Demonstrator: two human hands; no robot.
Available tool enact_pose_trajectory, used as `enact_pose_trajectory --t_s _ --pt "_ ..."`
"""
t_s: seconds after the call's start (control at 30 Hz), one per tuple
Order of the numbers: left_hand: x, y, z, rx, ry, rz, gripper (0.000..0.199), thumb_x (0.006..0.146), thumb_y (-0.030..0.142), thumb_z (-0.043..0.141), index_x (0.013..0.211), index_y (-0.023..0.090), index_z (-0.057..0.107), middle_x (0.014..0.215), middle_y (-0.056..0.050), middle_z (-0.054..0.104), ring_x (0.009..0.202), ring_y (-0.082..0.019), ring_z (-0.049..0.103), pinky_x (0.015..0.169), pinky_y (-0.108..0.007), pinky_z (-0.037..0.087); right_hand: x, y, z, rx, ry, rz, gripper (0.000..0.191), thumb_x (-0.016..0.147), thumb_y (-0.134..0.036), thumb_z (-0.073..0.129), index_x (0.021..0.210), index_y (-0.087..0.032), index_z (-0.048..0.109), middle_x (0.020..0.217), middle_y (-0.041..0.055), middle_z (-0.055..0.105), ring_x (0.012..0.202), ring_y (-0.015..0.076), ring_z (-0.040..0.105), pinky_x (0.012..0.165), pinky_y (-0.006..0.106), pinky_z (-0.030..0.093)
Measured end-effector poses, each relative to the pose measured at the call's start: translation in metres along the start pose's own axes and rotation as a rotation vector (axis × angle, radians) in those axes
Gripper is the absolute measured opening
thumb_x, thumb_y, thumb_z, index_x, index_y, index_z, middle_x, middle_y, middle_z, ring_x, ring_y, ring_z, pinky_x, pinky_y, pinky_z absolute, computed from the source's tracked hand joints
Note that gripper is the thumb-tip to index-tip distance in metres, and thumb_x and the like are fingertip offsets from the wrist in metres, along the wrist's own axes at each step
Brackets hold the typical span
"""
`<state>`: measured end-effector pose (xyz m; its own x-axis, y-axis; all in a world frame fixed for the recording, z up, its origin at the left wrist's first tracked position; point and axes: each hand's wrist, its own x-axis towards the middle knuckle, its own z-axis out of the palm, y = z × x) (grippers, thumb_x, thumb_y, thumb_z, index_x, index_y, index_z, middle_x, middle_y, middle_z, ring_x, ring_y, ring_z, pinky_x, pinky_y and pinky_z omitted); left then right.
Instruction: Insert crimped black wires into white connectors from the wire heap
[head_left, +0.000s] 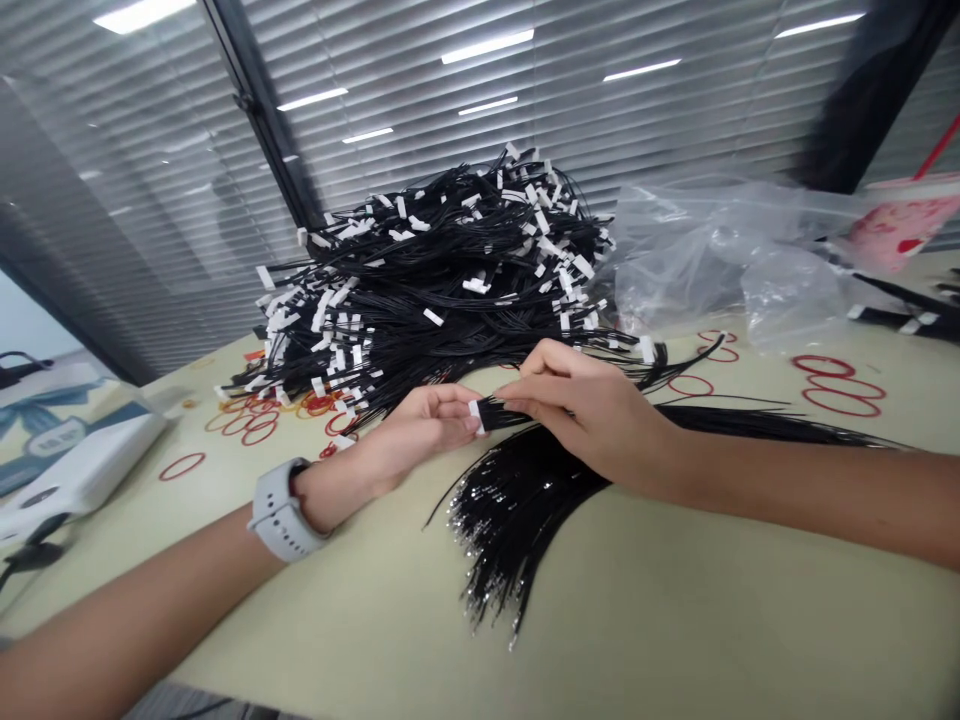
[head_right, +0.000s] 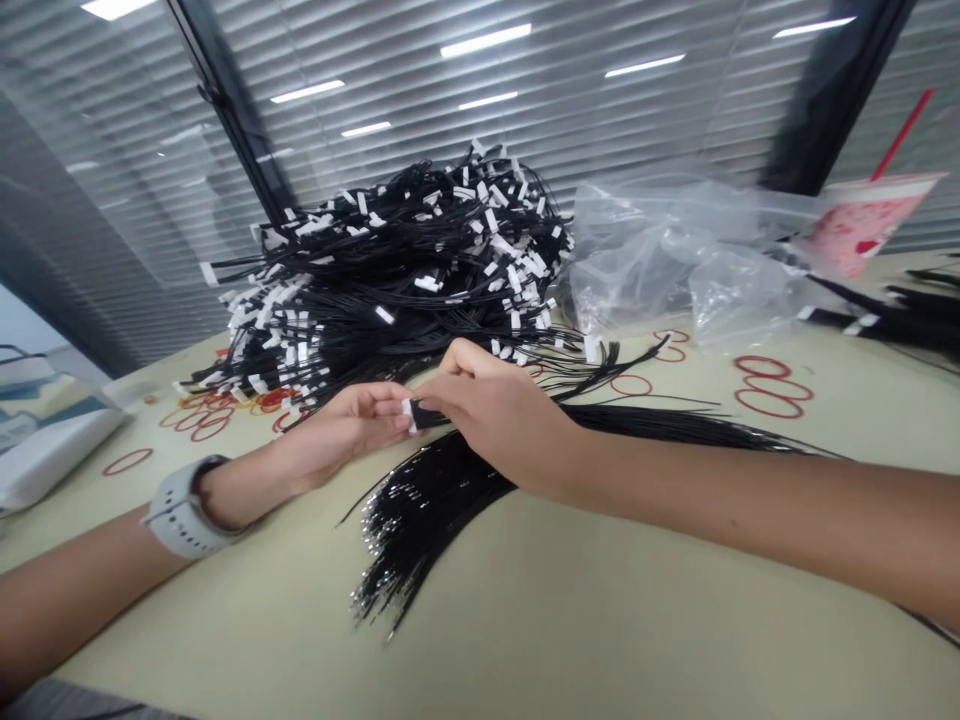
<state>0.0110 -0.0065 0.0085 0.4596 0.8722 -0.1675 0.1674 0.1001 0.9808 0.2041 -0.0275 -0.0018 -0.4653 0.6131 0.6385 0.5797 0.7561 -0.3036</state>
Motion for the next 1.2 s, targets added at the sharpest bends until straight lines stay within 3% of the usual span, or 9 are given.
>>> enact_pose_trajectory --t_s 0.13,0.23,0.37,0.47,0.7,0.87,1.03,1.13,1.2 --pt "-0.001 0.002 0.004 -0.027 -0.004 0.007 0.015 0.072 0.011 0.06 0.087 0.011 0.059 0.071 0.002 0.058 0.067 -0.004 0.053 0.071 -0.017 0.041 -0.008 0.001 0.011 -0.143 -0.121 -0.117 0.036 0.079 -0.001 0.034 0.107 -0.015 0.052 0.087 0.0062 0.043 0.078 0.0133 0.042 0.069 0.026 0.041" --pt "-0.003 0.004 0.007 -0.056 0.009 -0.007 0.013 0.071 0.011 0.062 0.084 0.012 0.059 0.07 0.002 0.06 0.066 -0.005 0.054 0.069 -0.018 0.041 -0.013 0.004 0.017 -0.192 -0.154 -0.136 0.049 0.075 0.001 0.034 0.122 -0.015 0.038 0.092 0.0079 0.048 0.083 0.0161 0.045 0.071 0.03 0.043" --pt "-0.005 0.008 0.01 -0.071 0.052 -0.044 0.014 0.068 0.01 0.064 0.08 0.011 0.058 0.07 0.002 0.06 0.066 -0.007 0.055 0.068 -0.019 0.042 -0.016 0.007 0.018 -0.18 -0.116 -0.091 0.044 0.075 -0.001 0.036 0.116 -0.017 0.038 0.098 0.0082 0.052 0.085 0.0168 0.049 0.07 0.03 0.044" --pt "-0.005 0.009 0.012 -0.059 0.067 -0.046 0.016 0.067 0.009 0.064 0.081 0.011 0.056 0.071 0.001 0.059 0.067 -0.007 0.055 0.07 -0.02 0.041 -0.016 0.007 0.018 -0.165 -0.129 -0.054 0.042 0.075 -0.002 0.037 0.115 -0.016 0.037 0.091 0.0068 0.054 0.08 0.0162 0.051 0.067 0.029 0.044" --pt "-0.005 0.006 0.011 0.0 0.014 -0.002 0.017 0.069 0.011 0.063 0.084 0.01 0.056 0.075 -0.001 0.058 0.073 -0.01 0.054 0.077 -0.025 0.04 -0.014 0.004 0.017 -0.06 -0.13 0.016 0.041 0.076 -0.004 0.037 0.115 -0.015 0.034 0.085 0.0054 0.055 0.075 0.0137 0.051 0.063 0.026 0.042" --pt "-0.007 0.006 0.012 0.009 0.002 0.007 0.017 0.07 0.012 0.062 0.087 0.01 0.057 0.075 -0.001 0.059 0.073 -0.01 0.055 0.077 -0.026 0.04 -0.013 0.003 0.018 0.048 -0.094 0.01 0.038 0.077 -0.004 0.038 0.113 -0.015 0.034 0.083 0.0034 0.055 0.069 0.0104 0.05 0.059 0.022 0.04" --pt "-0.007 0.008 0.012 0.012 -0.022 0.054 0.016 0.07 0.012 0.063 0.085 0.009 0.058 0.073 -0.002 0.06 0.073 -0.01 0.057 0.076 -0.024 0.042 -0.013 0.001 0.018 0.033 -0.075 -0.054 0.033 0.079 -0.005 0.037 0.11 -0.016 0.039 0.082 0.0027 0.054 0.072 0.0109 0.049 0.063 0.023 0.04" --pt "-0.004 0.011 0.008 -0.045 -0.025 0.084 0.013 0.068 0.013 0.065 0.08 0.011 0.06 0.072 -0.001 0.061 0.069 -0.009 0.056 0.072 -0.022 0.043 -0.009 -0.002 0.013 -0.053 0.041 -0.101 0.024 0.081 -0.01 0.039 0.103 -0.016 0.045 0.089 0.0058 0.051 0.084 0.0142 0.047 0.075 0.028 0.04" --pt "-0.004 0.015 0.005 -0.08 -0.004 0.104 0.011 0.069 0.016 0.065 0.079 0.012 0.061 0.07 0.0 0.06 0.067 -0.008 0.056 0.069 -0.02 0.044 -0.005 -0.002 0.008 -0.145 0.124 -0.05 0.029 0.077 -0.019 0.048 0.106 -0.015 0.047 0.101 0.0098 0.047 0.095 0.0194 0.043 0.082 0.034 0.037"
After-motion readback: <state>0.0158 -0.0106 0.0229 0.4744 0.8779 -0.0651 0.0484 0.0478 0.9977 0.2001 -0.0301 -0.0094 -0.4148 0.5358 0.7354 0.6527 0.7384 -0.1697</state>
